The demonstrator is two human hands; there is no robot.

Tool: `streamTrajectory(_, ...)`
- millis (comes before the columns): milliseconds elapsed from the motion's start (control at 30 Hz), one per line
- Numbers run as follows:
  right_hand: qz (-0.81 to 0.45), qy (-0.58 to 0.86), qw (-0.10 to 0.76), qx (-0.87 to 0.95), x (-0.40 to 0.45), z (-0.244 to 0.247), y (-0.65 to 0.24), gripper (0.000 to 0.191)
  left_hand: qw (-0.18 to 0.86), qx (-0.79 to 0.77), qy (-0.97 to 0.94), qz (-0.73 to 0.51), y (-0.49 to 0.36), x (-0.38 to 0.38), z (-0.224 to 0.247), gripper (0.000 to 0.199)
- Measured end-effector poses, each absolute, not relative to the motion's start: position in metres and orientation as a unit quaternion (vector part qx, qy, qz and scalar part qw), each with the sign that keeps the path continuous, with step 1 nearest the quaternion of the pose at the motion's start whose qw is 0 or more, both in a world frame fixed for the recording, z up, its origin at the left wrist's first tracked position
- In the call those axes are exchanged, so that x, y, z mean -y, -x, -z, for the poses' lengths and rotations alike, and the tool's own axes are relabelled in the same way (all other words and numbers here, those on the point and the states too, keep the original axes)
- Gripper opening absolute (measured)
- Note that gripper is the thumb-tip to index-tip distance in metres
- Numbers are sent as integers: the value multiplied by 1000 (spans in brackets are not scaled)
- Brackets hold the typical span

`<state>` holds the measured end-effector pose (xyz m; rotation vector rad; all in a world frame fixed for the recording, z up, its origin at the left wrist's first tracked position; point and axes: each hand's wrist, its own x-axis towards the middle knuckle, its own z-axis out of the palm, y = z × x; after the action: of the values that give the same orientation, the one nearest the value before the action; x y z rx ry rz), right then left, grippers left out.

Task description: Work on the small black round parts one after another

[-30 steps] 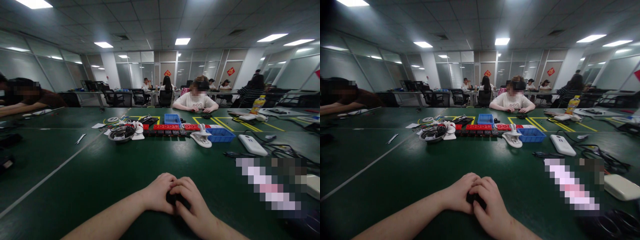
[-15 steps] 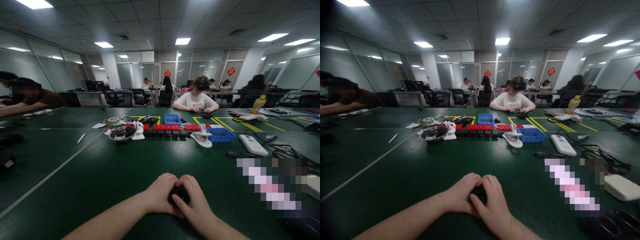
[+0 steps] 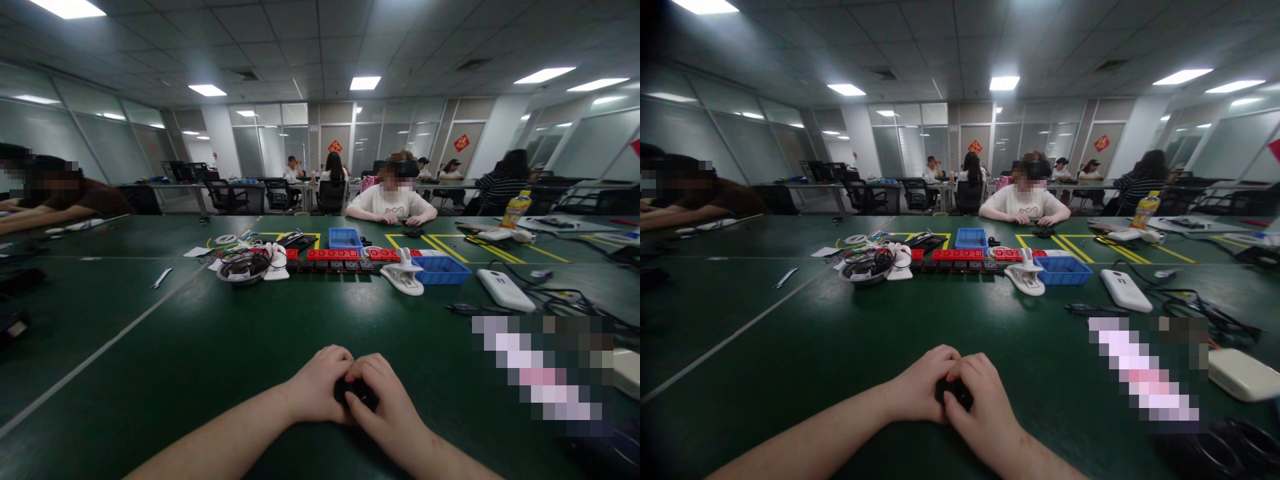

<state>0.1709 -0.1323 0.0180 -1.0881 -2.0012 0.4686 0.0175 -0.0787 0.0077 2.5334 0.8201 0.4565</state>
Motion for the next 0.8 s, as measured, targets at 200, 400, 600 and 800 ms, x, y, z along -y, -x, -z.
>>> streamTrajectory(200,-214,372,399,810,136,-24,-172,15,248,-259,-921,-154,-13,75,-8,30)
streamTrajectory(400,-211,352,415,812,136,-24,-173,18,251,-273,-916,-155,-14,78,-11,46)
streamTrajectory(600,-219,388,398,802,133,-18,-174,13,232,-291,-914,-164,-16,79,-8,50)
streamTrajectory(800,-198,402,393,803,134,-20,-171,12,216,-301,-917,-150,-17,80,-7,47)
